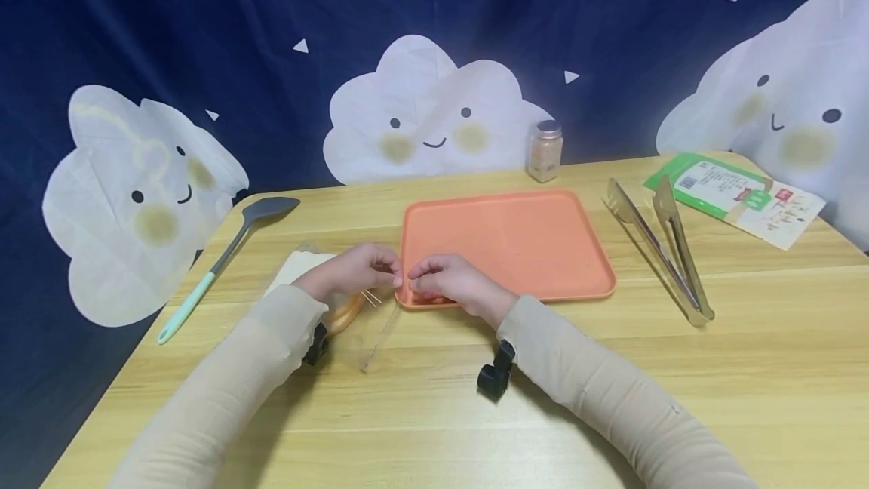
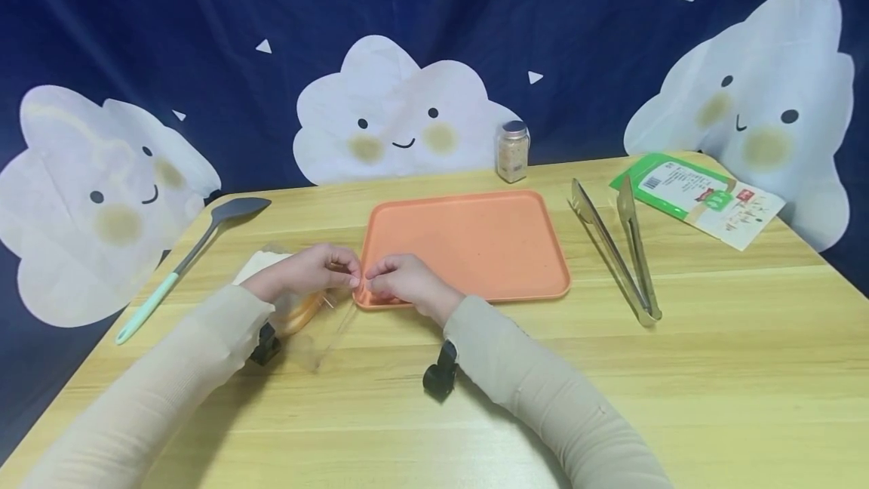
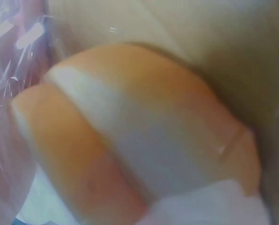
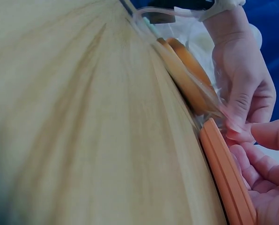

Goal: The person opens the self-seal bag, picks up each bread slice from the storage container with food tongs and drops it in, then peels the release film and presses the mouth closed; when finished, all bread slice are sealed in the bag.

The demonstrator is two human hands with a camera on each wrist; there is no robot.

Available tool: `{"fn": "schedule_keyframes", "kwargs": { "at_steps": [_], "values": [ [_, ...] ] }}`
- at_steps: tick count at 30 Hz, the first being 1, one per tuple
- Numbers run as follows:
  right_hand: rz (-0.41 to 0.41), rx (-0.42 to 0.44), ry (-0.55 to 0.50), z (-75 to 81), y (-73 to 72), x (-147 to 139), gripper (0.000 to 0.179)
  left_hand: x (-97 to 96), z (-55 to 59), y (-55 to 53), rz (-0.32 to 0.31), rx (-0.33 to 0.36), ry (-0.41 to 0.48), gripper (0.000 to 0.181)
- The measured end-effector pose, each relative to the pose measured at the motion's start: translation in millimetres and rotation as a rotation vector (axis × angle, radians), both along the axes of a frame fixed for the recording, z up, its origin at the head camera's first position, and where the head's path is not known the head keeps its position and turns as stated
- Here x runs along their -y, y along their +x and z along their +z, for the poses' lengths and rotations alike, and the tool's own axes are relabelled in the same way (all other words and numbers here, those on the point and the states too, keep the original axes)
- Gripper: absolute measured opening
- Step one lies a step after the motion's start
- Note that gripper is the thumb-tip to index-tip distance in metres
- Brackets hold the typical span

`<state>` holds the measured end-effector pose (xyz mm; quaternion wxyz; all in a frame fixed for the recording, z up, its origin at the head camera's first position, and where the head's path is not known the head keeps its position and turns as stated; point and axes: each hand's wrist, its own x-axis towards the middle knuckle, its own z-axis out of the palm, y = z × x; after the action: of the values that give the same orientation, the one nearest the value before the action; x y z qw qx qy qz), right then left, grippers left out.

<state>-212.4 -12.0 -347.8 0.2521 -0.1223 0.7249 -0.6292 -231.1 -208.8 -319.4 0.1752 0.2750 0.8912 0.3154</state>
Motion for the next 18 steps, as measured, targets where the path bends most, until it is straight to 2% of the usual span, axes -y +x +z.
{"fn": "schedule_keyframes", "kwargs": {
  "at_steps": [7, 13, 18],
  "values": [
    [-0.016, -0.008, -0.020, -0.8, -0.1, 0.8, 0.021, -7.1, 0.6, 1.4, 0.024, -0.002, -0.004, 0.008],
    [-0.081, 0.004, -0.016, 0.1, -1.8, 5.6, 0.017, -12.1, 1.6, 1.7, 0.110, 0.039, -0.040, 0.008],
    [-0.137, 0.041, -0.021, 0.4, -5.0, 6.5, 0.014, -14.8, 3.9, 3.7, 0.169, 0.076, 0.008, 0.008]
  ]
}}
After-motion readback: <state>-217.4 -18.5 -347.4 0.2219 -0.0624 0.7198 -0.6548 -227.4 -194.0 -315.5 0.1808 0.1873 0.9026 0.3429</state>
